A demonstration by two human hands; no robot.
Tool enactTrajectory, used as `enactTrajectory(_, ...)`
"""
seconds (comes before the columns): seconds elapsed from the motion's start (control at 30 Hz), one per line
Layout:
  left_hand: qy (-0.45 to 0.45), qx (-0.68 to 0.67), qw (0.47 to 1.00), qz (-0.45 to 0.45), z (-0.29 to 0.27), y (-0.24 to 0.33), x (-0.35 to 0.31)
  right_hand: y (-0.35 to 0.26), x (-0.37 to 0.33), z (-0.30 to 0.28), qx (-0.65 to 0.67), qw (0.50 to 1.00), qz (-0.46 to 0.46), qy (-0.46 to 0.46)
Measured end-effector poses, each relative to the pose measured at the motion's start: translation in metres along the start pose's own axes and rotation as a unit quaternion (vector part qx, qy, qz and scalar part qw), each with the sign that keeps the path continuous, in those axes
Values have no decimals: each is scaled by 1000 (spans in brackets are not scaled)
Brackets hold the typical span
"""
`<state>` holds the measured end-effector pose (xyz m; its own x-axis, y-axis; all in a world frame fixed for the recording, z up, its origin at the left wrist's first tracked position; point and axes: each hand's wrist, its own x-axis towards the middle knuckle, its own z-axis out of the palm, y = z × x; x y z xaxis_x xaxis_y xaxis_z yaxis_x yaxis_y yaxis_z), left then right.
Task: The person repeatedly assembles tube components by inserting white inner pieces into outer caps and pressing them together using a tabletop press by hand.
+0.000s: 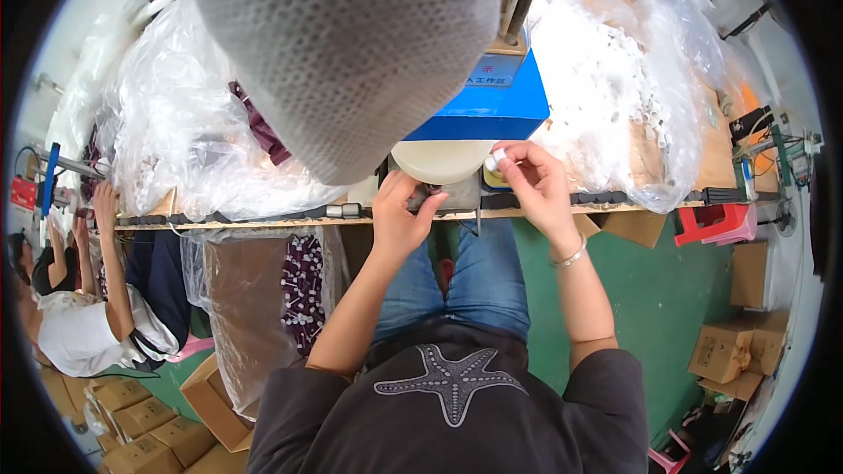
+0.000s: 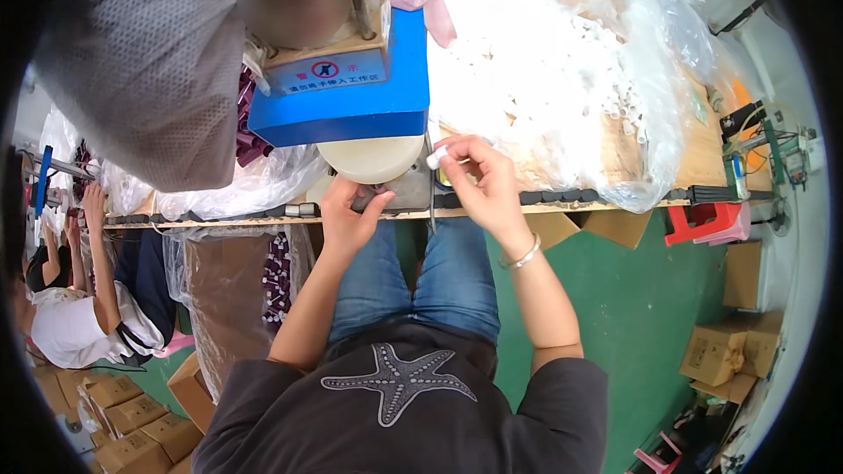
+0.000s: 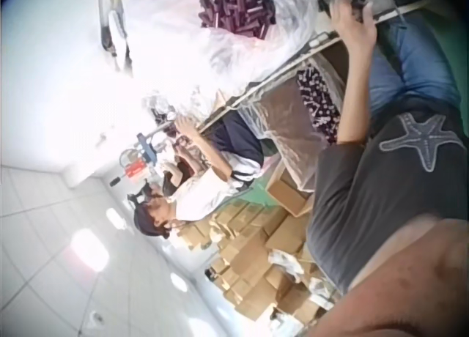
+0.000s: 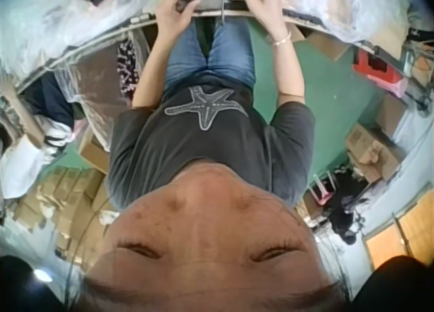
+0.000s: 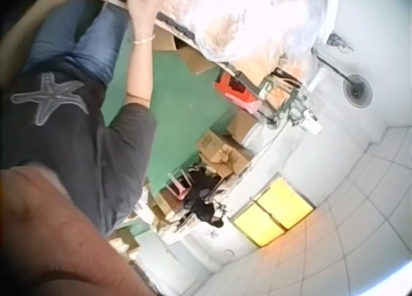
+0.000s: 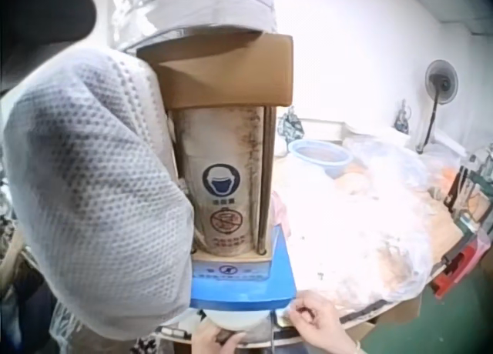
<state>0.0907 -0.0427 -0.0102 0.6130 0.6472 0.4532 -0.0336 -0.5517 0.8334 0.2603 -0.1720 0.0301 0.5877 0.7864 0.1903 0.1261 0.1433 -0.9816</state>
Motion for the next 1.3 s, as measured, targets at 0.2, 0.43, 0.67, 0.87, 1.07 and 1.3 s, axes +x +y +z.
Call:
enactTrajectory(0.2, -4, 25, 1000, 13, 0, 6, 2, 6, 0, 33, 196, 980, -16, -5)
enactTrajectory(0.43, 15, 42, 998, 37, 0, 4, 1, 1, 2, 50, 196, 980, -7, -46)
enactTrajectory(0.67, 13, 30, 999, 24, 1, 3, 0, 6, 2, 60, 36, 998, -31, -45)
enactTrajectory(0.87, 26, 42, 998, 35, 2, -3, 0, 9, 2, 56, -143, 985, -2, -96)
enactTrajectory(1.07, 44, 110, 989, 91, -18, 7, -6, 20, -29, 31, -82, 996, -37, -3)
enactTrajectory(1.3, 64, 86, 994, 25, -35, -3, -28, 19, -88, -14, -15, 1000, -23, 2)
